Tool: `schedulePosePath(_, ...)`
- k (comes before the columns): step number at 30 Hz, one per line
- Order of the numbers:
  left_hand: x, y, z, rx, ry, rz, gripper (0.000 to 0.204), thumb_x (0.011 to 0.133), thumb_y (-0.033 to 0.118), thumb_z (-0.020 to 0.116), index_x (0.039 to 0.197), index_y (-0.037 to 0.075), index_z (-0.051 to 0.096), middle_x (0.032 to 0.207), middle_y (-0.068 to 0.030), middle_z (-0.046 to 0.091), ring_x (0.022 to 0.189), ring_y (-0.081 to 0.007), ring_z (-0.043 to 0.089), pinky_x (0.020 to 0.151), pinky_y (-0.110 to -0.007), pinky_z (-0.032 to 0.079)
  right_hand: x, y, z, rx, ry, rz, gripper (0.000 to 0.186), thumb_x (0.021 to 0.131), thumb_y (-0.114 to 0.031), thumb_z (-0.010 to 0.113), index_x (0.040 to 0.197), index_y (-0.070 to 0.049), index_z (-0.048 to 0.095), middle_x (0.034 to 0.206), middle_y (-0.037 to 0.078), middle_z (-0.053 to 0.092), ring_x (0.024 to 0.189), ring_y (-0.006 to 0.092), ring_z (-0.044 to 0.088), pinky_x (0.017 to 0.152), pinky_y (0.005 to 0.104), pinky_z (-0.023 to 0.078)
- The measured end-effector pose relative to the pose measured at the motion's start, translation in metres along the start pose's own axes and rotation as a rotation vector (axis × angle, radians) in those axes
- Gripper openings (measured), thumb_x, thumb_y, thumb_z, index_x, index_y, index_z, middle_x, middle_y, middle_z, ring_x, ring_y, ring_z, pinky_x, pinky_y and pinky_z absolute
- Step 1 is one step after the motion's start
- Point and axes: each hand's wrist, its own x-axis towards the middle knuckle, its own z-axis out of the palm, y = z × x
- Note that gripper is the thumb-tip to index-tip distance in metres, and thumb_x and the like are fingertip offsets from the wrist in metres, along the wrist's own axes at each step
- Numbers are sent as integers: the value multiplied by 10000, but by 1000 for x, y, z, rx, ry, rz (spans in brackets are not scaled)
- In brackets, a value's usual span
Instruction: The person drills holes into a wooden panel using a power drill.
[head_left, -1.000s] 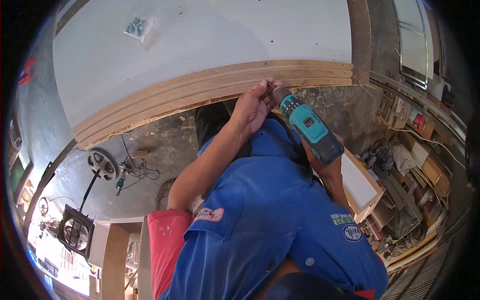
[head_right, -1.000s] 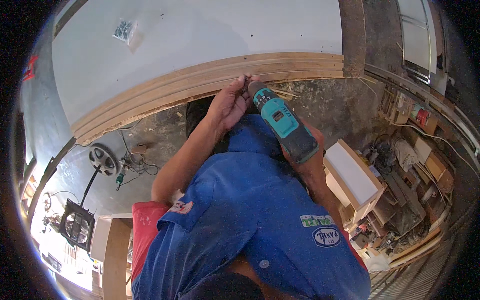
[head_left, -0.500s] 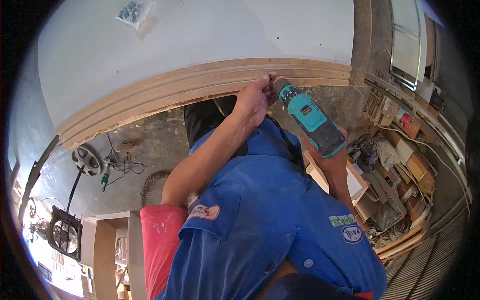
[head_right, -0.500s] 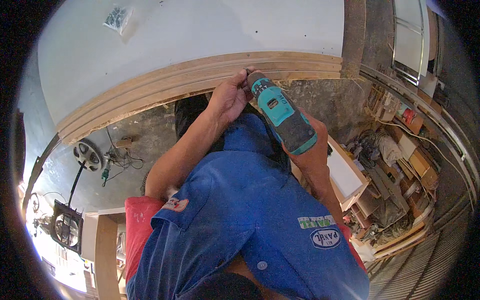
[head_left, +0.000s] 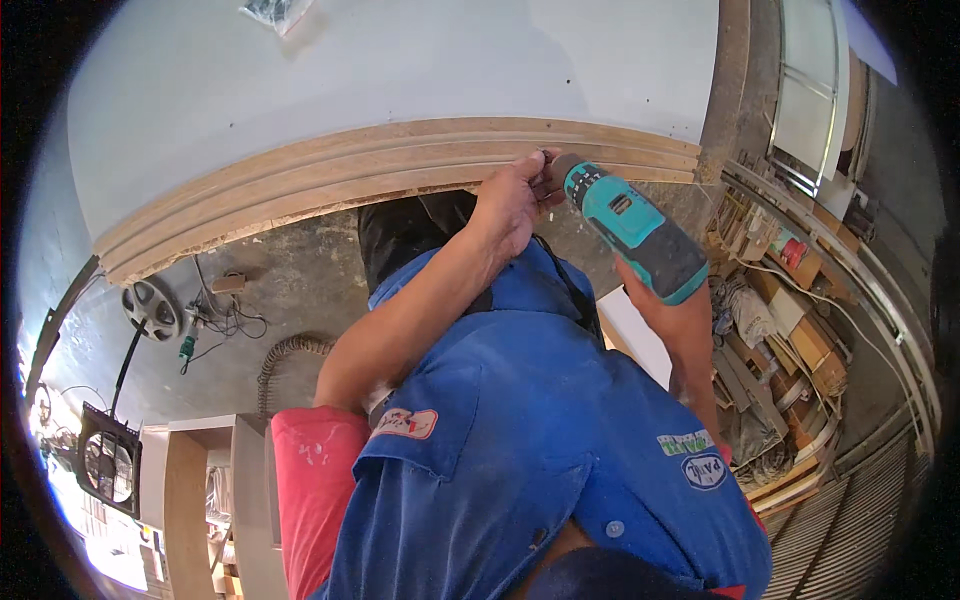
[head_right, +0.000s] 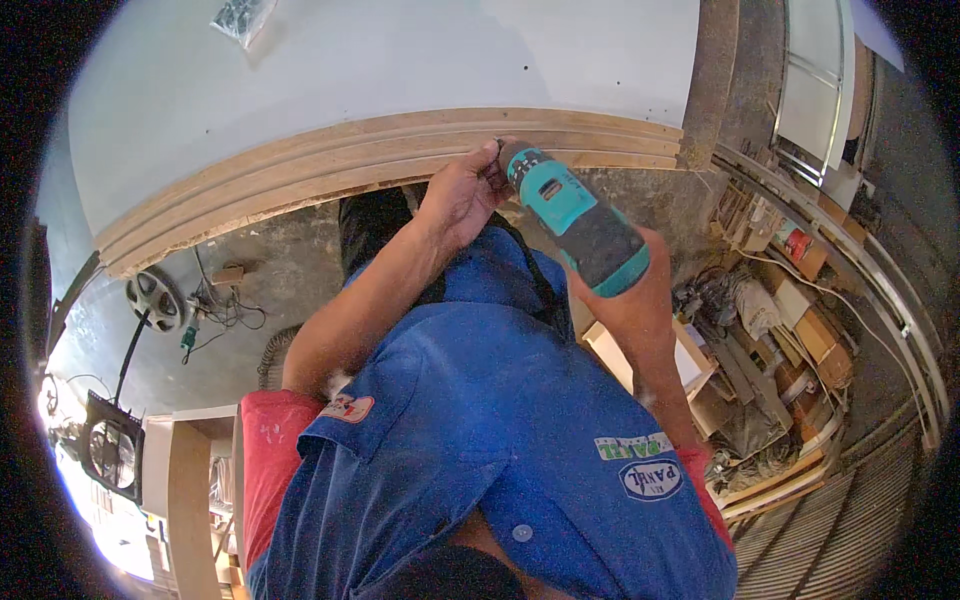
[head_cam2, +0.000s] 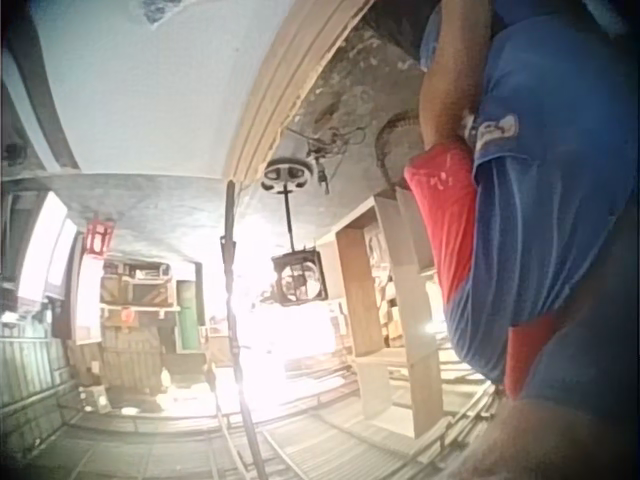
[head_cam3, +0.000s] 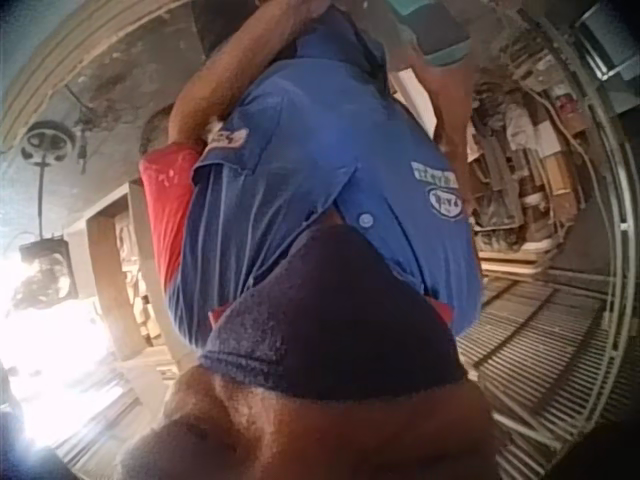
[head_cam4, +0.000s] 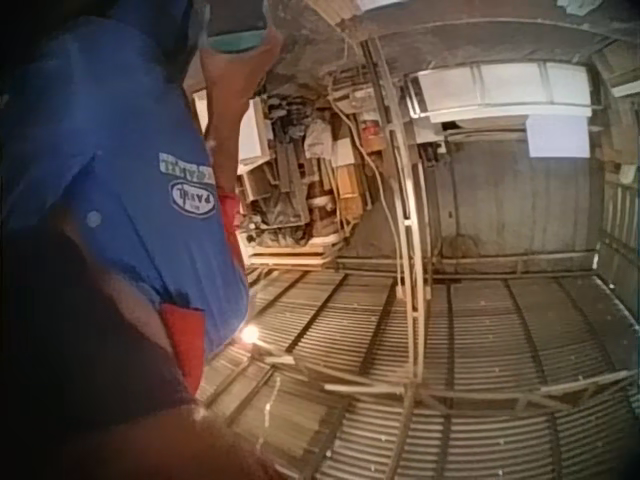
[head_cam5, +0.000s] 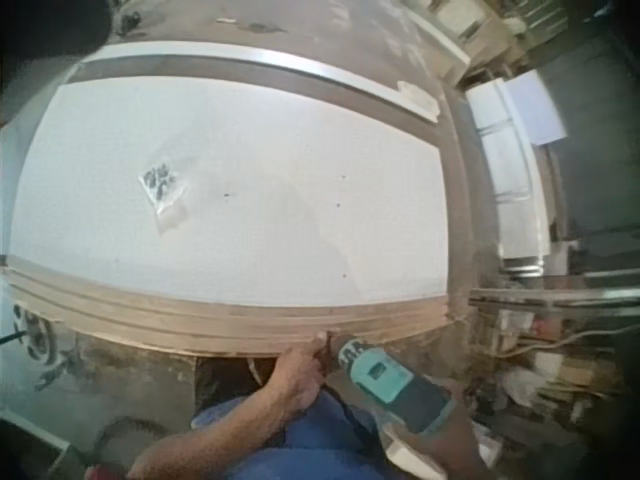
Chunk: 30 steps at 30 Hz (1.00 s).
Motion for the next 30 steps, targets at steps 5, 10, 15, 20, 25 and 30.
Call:
schedulePosePath(5,-20,18,1,475,11,43,218,1030,194,540,1014,64,714,908,-69,681,867,-181,649,810,-379,534,27,-32,-18,84,-76,234,586,748,-285,900,1182,15,646,1077,185,723,1011,314,725,866,413,563)
schedulePosePath(10,-55,26,31,1057,-35,1209,308,872,204,670,1132,45,719,1104,-154,708,1004,-317,671,905,-436,524,43,-40,-32,0,-215,-38,438,816,-196,832,1192,-31,680,1044,170,745,1041,292,726,887,398,559)
schedulePosePath(15,-80,14,89,1031,-543,1464,528,799,248,737,1314,150,674,1324,-134,619,1184,-338,601,1041,-522,438,32,-52,-38,184,-171,-22,548,818,-140,810,1322,-52,613,1241,130,687,1158,275,673,963,404,534)
schedulePosePath(20,-71,9,84,1013,-567,1459,524,811,266,740,1322,175,673,1323,-115,609,1182,-333,594,1044,-537,434,28,-44,-40,270,-148,30,560,817,-171,819,1316,-33,606,1275,123,666,1174,240,656,956,388,535)
schedulePosePath(25,-69,12,81,999,-554,1448,513,818,273,742,1315,165,676,1316,-119,612,1181,-350,593,1038,-538,435,41,-58,-40,266,-148,28,430,772,-169,852,1135,-9,686,1120,112,723,1022,216,701,867,379,556)
schedulePosePath(30,-52,45,34,1348,-6,1412,706,769,297,783,1432,163,580,1528,-169,477,1450,-428,385,1174,-644,272,48,-45,-37,161,-217,37,431,721,-171,861,1077,3,693,973,127,749,904,217,729,831,370,556)
